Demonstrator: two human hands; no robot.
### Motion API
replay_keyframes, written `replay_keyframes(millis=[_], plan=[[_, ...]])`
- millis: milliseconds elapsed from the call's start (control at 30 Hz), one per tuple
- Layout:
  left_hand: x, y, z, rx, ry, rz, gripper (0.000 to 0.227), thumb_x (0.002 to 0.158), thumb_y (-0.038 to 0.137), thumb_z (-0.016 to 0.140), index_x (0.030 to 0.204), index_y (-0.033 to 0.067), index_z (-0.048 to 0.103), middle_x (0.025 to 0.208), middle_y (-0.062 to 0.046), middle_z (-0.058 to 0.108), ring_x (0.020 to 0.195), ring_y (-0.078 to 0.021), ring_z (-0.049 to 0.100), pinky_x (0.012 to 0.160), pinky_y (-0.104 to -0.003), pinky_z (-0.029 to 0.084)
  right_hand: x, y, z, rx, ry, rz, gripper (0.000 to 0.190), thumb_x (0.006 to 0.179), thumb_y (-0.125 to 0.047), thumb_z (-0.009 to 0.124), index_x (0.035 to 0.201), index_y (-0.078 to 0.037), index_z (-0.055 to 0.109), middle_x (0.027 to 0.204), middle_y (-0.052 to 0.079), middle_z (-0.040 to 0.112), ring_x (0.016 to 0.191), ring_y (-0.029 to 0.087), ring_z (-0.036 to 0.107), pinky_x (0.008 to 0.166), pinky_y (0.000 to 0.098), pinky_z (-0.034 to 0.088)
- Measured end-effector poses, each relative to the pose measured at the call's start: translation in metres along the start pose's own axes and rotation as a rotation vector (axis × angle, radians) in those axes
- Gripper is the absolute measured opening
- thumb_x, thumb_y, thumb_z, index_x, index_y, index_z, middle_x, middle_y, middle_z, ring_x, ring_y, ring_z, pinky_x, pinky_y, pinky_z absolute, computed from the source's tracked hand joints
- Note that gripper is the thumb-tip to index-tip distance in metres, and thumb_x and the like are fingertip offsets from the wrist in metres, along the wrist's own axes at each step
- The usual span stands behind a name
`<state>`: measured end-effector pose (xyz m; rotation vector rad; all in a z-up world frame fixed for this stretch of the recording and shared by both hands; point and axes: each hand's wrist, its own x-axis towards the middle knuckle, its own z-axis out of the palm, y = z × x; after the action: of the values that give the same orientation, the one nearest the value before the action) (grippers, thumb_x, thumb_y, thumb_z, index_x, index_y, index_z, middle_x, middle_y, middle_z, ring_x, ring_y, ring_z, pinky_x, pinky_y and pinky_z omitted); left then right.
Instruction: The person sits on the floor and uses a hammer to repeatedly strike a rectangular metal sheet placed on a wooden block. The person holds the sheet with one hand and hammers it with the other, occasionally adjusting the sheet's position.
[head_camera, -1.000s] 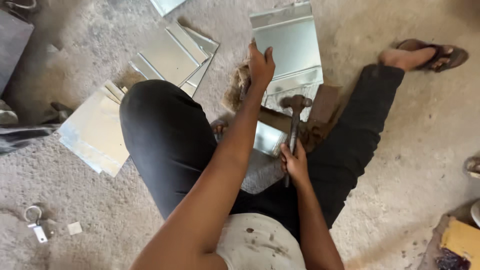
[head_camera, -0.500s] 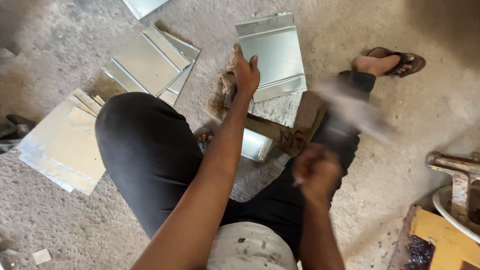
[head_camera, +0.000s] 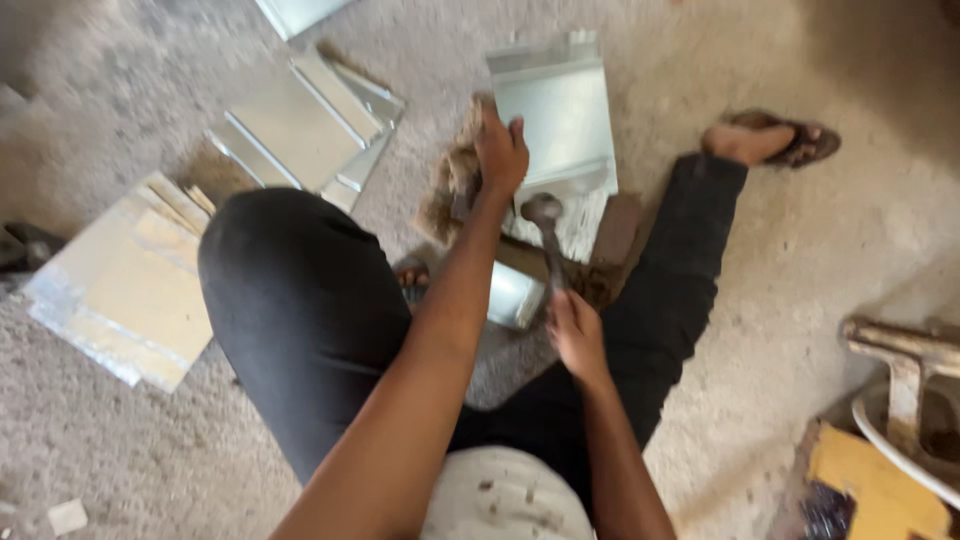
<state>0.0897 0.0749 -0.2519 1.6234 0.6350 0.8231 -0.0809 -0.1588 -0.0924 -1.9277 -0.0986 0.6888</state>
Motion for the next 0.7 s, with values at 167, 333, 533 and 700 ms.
replay_keyframes(millis=[167,333,533,700], plan=[[-0.009,0.007,-0.003,0.057,-0.101,-0.217,0.05,0.105,0.014,0.056,0.142,-0.0094,0.03,0.101,-0.027,0.071,0.092,-0.0414,0.071,0.084,-0.053,0.052,-0.06,-0.083,-0.083,0.459,0.079,-0.413,0.04,0.111,-0.043,0.045,0.099,-0.009,0.063,0.062,-0.004,0.047,0.041,0.006,0.039,0.034,0.0239,0.029],[0.001,0.02,-0.009,0.099,-0.028,-0.034,0.053,0.102,0.009,0.056,0.142,-0.012,0.027,0.107,-0.029,0.07,0.095,-0.0417,0.071,0.089,-0.057,0.044,-0.075,-0.093,-0.115,0.62,0.353,-1.148,0.047,0.112,-0.054,0.052,0.102,-0.01,0.065,0.068,-0.004,0.051,0.051,0.008,0.041,0.047,0.0241,0.033],[-0.003,0.027,-0.018,0.024,-0.102,-0.222,0.044,0.105,0.01,0.054,0.139,-0.0077,0.034,0.107,-0.03,0.07,0.096,-0.0429,0.071,0.086,-0.053,0.051,0.014,0.032,-0.014,-0.119,0.318,-0.551,0.045,0.105,-0.053,0.053,0.097,-0.01,0.064,0.066,-0.004,0.053,0.052,0.007,0.046,0.046,0.0239,0.037],[-0.002,0.044,-0.023,0.046,-0.042,-0.052,0.053,0.101,0.006,0.054,0.143,-0.0136,0.027,0.111,-0.036,0.066,0.1,-0.0481,0.067,0.085,-0.054,0.052,-0.021,-0.027,-0.054,0.254,0.092,-0.011,0.047,0.101,-0.056,0.054,0.091,-0.01,0.058,0.063,-0.004,0.048,0.046,0.005,0.041,0.038,0.0223,0.03]])
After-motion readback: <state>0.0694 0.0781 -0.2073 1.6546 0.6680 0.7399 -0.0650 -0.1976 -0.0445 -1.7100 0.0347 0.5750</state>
